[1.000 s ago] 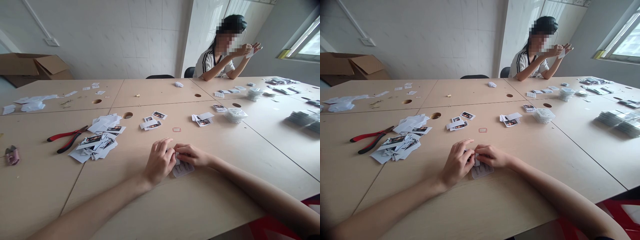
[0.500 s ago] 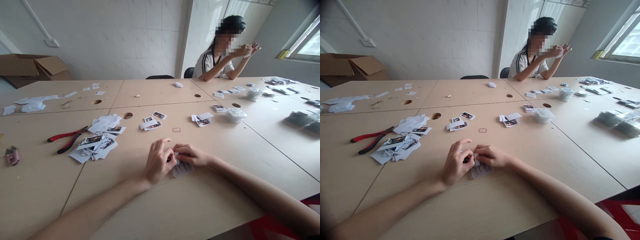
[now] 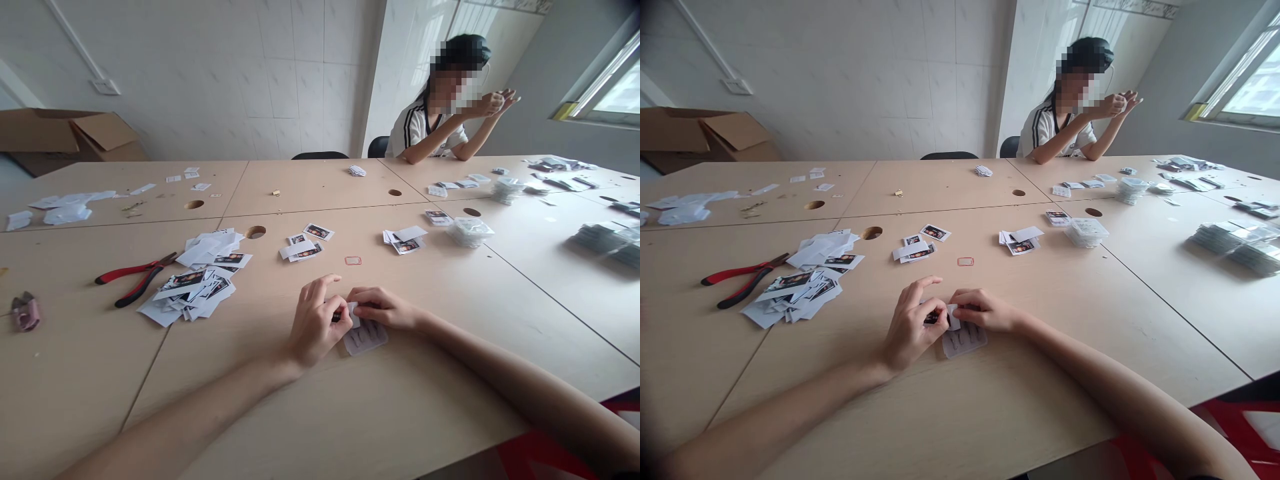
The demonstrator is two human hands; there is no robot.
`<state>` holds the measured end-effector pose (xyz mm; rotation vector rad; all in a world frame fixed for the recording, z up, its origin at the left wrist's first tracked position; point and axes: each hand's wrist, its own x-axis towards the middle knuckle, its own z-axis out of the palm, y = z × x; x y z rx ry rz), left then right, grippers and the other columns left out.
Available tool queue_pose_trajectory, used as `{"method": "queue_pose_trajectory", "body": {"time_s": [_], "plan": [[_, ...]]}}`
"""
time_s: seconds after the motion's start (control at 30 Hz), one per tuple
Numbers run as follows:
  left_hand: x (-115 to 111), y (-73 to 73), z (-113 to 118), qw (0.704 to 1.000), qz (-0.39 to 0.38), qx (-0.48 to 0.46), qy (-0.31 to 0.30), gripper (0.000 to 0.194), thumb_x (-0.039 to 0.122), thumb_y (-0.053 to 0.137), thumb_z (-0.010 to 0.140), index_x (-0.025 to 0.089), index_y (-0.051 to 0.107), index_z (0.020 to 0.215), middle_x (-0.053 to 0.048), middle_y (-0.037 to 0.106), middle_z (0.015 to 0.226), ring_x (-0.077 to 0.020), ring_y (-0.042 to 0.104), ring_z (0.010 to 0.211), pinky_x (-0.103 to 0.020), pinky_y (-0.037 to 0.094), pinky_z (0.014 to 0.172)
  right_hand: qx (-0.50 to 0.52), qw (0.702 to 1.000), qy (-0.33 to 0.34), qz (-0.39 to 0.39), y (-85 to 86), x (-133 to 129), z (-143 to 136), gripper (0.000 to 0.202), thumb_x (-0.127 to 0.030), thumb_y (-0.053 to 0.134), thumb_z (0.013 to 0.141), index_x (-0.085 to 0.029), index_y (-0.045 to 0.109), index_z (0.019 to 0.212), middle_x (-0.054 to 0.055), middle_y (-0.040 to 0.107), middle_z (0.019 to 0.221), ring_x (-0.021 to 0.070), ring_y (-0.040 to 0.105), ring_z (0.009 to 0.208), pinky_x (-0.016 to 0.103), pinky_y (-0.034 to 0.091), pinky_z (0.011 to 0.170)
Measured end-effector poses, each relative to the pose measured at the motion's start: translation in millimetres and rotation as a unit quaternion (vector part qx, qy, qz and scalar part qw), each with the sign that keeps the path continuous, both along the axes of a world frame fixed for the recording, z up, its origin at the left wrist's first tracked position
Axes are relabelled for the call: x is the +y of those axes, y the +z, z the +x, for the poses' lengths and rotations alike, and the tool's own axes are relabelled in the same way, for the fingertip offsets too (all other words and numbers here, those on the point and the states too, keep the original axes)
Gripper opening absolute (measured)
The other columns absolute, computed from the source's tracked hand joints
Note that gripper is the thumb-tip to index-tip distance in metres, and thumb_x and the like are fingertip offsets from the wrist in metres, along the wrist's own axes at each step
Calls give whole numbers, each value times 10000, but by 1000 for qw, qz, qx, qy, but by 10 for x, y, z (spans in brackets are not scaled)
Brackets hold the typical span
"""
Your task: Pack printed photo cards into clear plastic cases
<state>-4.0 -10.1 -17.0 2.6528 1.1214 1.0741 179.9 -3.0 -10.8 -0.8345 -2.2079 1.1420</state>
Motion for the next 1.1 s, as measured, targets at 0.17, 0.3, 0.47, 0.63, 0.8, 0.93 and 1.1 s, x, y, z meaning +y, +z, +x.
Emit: {"method": "queue_pose_trajectory", "body": {"time_s": [0.17,0.3,0.47,0.63,0.8,0.93,1.1], "plan": [[-9,20,0,1000,6,-5,3,129,176,451,781,180,550,699,-82,470,1097,-195,439,1082,-364,368,892,7,999,-22,-41,-14,9,26,263,-344,407,854,-121,537,801,13,503,729,106,449,665,218,364,603],[-12,27,-1,1000,16,-19,2,128,203,475,786,198,568,873,-94,440,1142,-192,410,1120,-353,372,901,23,998,-13,-63,-30,27,50,270,-361,409,849,-122,532,823,14,504,754,110,447,682,224,363,623],[8,1,-5,998,56,-26,-24,226,172,506,769,251,592,963,-71,399,1240,-201,397,1137,-368,361,921,40,995,-8,-87,-22,41,63,268,-365,423,839,-125,536,803,13,505,748,113,446,684,234,363,644],[16,-16,-12,996,72,-36,-39,271,149,514,763,268,588,994,-64,430,1210,-197,414,1120,-373,374,905,73,988,-8,-134,-17,53,71,262,-362,443,826,-126,529,752,-2,476,686,104,428,640,227,355,607],[6,-4,-8,997,55,-38,-26,181,165,512,770,236,595,915,-65,460,1133,-187,432,1093,-367,369,909,92,983,0,-158,-30,60,78,259,-363,454,820,-124,534,761,-6,474,678,100,429,632,227,355,606],[5,1,1,998,41,-32,-25,128,167,495,785,223,581,861,-63,458,1121,-184,431,1089,-367,363,911,82,985,3,-151,-6,52,73,266,-371,452,821,-125,539,772,1,489,697,106,441,653,236,363,624],[6,-7,5,999,28,-23,-26,89,161,475,798,209,546,824,-69,456,1109,-178,427,1080,-362,359,910,65,988,13,-140,16,43,66,288,-392,444,822,-124,545,786,12,499,724,114,446,679,237,370,633]]}}
